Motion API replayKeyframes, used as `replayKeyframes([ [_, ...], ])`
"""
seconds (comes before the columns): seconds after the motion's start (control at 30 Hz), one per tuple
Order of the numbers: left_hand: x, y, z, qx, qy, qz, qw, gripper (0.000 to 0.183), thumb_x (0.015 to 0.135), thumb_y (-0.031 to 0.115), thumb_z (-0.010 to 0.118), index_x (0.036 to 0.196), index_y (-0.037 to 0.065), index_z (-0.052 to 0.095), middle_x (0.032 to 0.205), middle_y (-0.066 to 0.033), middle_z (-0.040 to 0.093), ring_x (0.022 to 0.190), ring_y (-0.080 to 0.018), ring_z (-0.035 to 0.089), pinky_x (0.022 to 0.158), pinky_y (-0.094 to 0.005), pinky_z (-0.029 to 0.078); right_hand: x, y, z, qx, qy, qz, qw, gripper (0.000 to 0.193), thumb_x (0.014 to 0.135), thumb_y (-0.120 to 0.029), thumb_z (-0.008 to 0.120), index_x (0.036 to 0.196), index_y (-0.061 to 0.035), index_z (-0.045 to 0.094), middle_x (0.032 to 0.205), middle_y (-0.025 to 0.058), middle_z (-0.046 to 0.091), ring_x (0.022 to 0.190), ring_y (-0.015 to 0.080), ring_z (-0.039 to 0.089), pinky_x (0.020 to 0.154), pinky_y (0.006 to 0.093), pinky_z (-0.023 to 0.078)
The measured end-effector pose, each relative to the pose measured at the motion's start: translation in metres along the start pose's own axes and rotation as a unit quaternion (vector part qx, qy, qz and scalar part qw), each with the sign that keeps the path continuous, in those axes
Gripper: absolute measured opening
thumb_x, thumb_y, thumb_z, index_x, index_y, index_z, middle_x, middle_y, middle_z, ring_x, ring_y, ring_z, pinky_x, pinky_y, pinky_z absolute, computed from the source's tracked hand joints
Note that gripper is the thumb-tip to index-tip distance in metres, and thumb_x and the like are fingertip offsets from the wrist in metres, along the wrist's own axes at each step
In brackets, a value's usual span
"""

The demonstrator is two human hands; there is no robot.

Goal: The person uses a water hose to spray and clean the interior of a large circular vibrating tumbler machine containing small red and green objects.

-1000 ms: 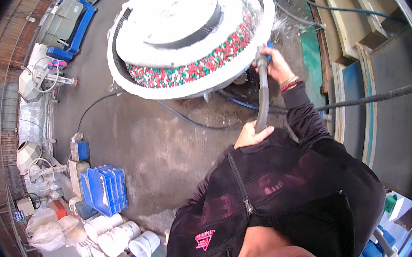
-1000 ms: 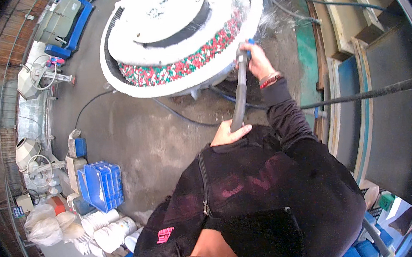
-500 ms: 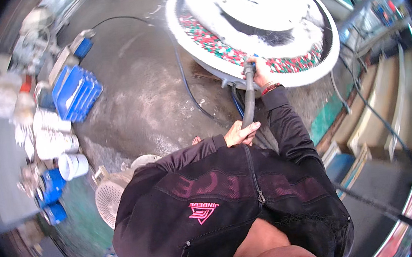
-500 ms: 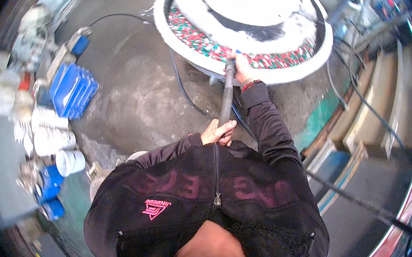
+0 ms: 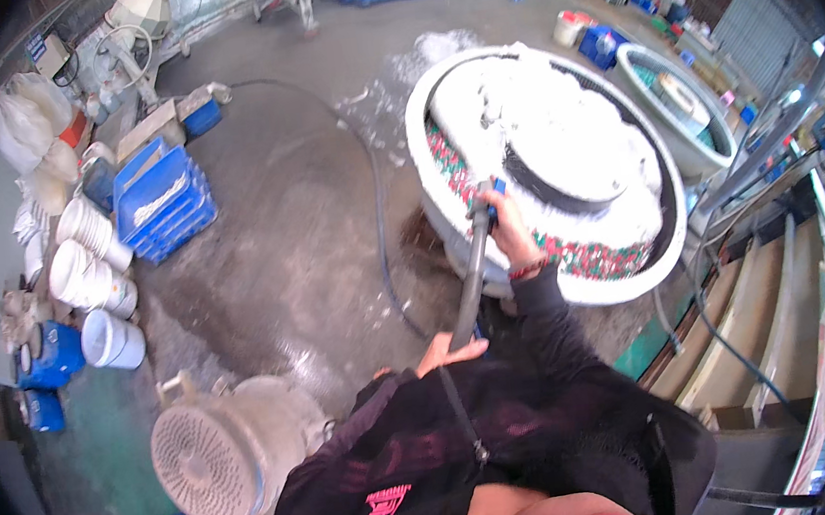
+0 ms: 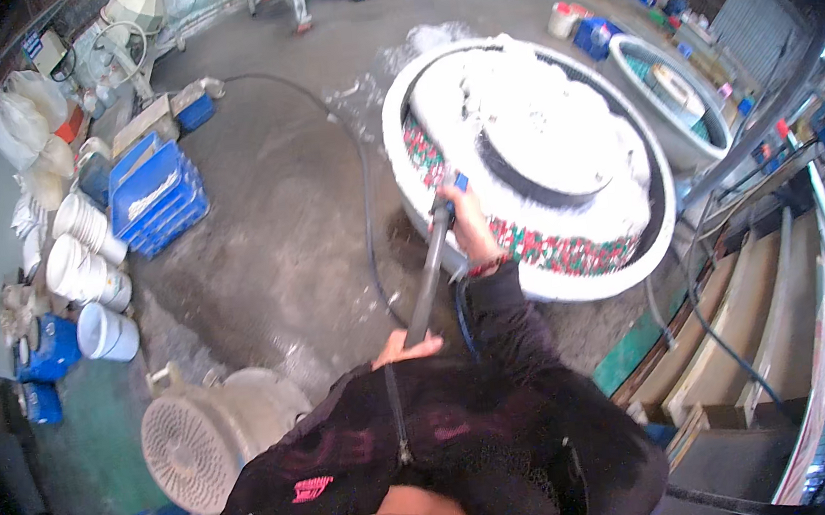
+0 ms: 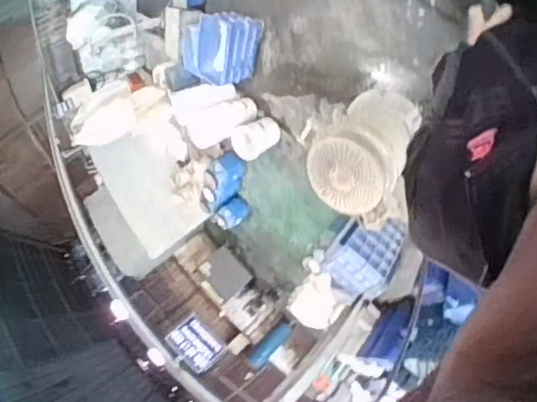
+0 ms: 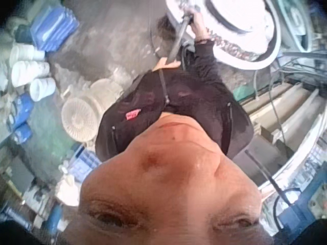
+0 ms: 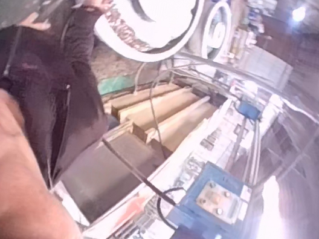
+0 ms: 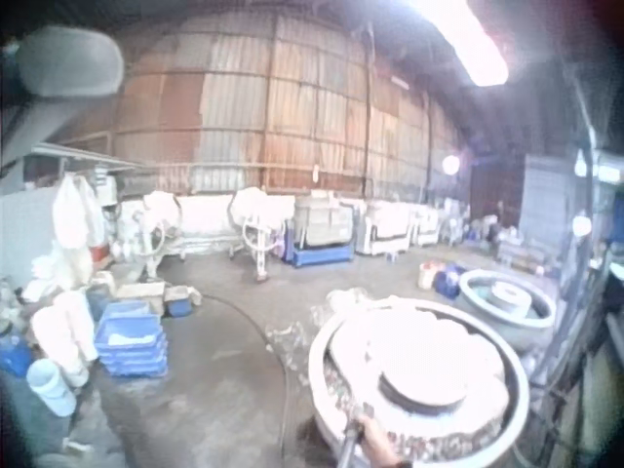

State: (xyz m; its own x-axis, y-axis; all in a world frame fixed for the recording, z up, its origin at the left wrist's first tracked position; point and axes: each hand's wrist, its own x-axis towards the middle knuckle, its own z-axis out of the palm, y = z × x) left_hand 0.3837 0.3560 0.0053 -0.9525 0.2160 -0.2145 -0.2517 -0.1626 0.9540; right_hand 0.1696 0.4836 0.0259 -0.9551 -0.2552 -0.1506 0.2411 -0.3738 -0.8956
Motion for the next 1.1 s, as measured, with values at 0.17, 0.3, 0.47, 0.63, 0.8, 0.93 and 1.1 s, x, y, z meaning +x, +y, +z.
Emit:
replayKeyframes([
  [0.17, 0.018, 0.000, -0.036, -0.041, -0.085, -0.032, 0.995, 0.030, 0.077, 0.029, 0.065, 0.061, 0.007, 0.051, 0.058, 0.0056, 0.044, 0.055, -0.0039, 0.041, 0.050, -0.0226, 0.032, 0.020, 0.016, 0.003, 0.011, 0.067, 0.008, 0.998, 0.039, 0.074, -0.012, 0.054, 0.109, -0.0092, 0.035, 0.072, 0.0084, 0.050, 0.057, 0.0223, 0.055, 0.043, 0.0386, 0.049],
  [0.3, 0.014, 0.014, -0.061, -0.034, -0.100, -0.028, 0.994, 0.032, 0.078, 0.029, 0.064, 0.059, 0.009, 0.049, 0.056, 0.0068, 0.042, 0.054, -0.0027, 0.039, 0.049, -0.0222, 0.030, -0.005, -0.006, 0.046, -0.004, 0.107, -0.077, 0.991, 0.028, 0.074, -0.018, 0.054, 0.095, -0.0054, 0.041, 0.070, 0.0077, 0.048, 0.055, 0.0188, 0.053, 0.042, 0.0355, 0.050],
  [0.47, 0.015, 0.022, -0.084, -0.070, -0.129, -0.055, 0.988, 0.030, 0.079, 0.025, 0.063, 0.059, 0.010, 0.047, 0.055, 0.0082, 0.039, 0.053, -0.0017, 0.037, 0.048, -0.0214, 0.028, 0.010, 0.000, 0.068, 0.006, 0.114, -0.052, 0.992, 0.033, 0.071, -0.012, 0.057, 0.098, -0.0077, 0.038, 0.069, 0.0073, 0.048, 0.053, 0.0193, 0.053, 0.040, 0.0361, 0.048],
  [0.63, 0.009, 0.023, -0.100, -0.068, -0.181, -0.048, 0.980, 0.030, 0.079, 0.023, 0.063, 0.058, 0.010, 0.047, 0.055, 0.0083, 0.039, 0.053, -0.0014, 0.036, 0.048, -0.0223, 0.028, -0.003, -0.003, 0.090, 0.005, 0.150, -0.100, 0.984, 0.040, 0.071, -0.012, 0.056, 0.106, -0.0078, 0.037, 0.074, 0.0066, 0.048, 0.056, 0.0195, 0.053, 0.040, 0.0345, 0.048],
  [0.8, 0.003, 0.007, -0.111, -0.082, -0.144, -0.059, 0.984, 0.031, 0.078, 0.022, 0.064, 0.057, 0.011, 0.045, 0.055, 0.0082, 0.037, 0.053, -0.0018, 0.036, 0.048, -0.0240, 0.027, 0.018, 0.030, 0.090, 0.002, 0.122, -0.055, 0.991, 0.064, 0.073, -0.013, 0.055, 0.129, -0.0129, 0.024, 0.075, 0.0081, 0.049, 0.057, 0.0227, 0.054, 0.042, 0.0361, 0.047],
  [0.93, -0.003, 0.019, -0.114, -0.103, -0.153, -0.068, 0.980, 0.029, 0.077, 0.022, 0.064, 0.057, 0.011, 0.047, 0.054, 0.0080, 0.039, 0.053, -0.0021, 0.037, 0.049, -0.0236, 0.028, 0.021, 0.025, 0.103, -0.015, 0.103, -0.054, 0.993, 0.068, 0.073, -0.012, 0.054, 0.132, -0.0132, 0.020, 0.084, 0.0088, 0.048, 0.059, 0.0225, 0.054, 0.042, 0.0374, 0.047],
  [1.1, 0.001, 0.003, -0.113, -0.106, -0.118, -0.088, 0.983, 0.028, 0.078, 0.022, 0.064, 0.058, 0.011, 0.047, 0.054, 0.0081, 0.040, 0.052, -0.0022, 0.038, 0.048, -0.0230, 0.029, 0.021, 0.031, 0.103, -0.003, 0.084, -0.044, 0.996, 0.066, 0.073, -0.012, 0.053, 0.132, -0.0118, 0.022, 0.086, 0.0096, 0.047, 0.059, 0.0232, 0.054, 0.042, 0.0370, 0.047],
])
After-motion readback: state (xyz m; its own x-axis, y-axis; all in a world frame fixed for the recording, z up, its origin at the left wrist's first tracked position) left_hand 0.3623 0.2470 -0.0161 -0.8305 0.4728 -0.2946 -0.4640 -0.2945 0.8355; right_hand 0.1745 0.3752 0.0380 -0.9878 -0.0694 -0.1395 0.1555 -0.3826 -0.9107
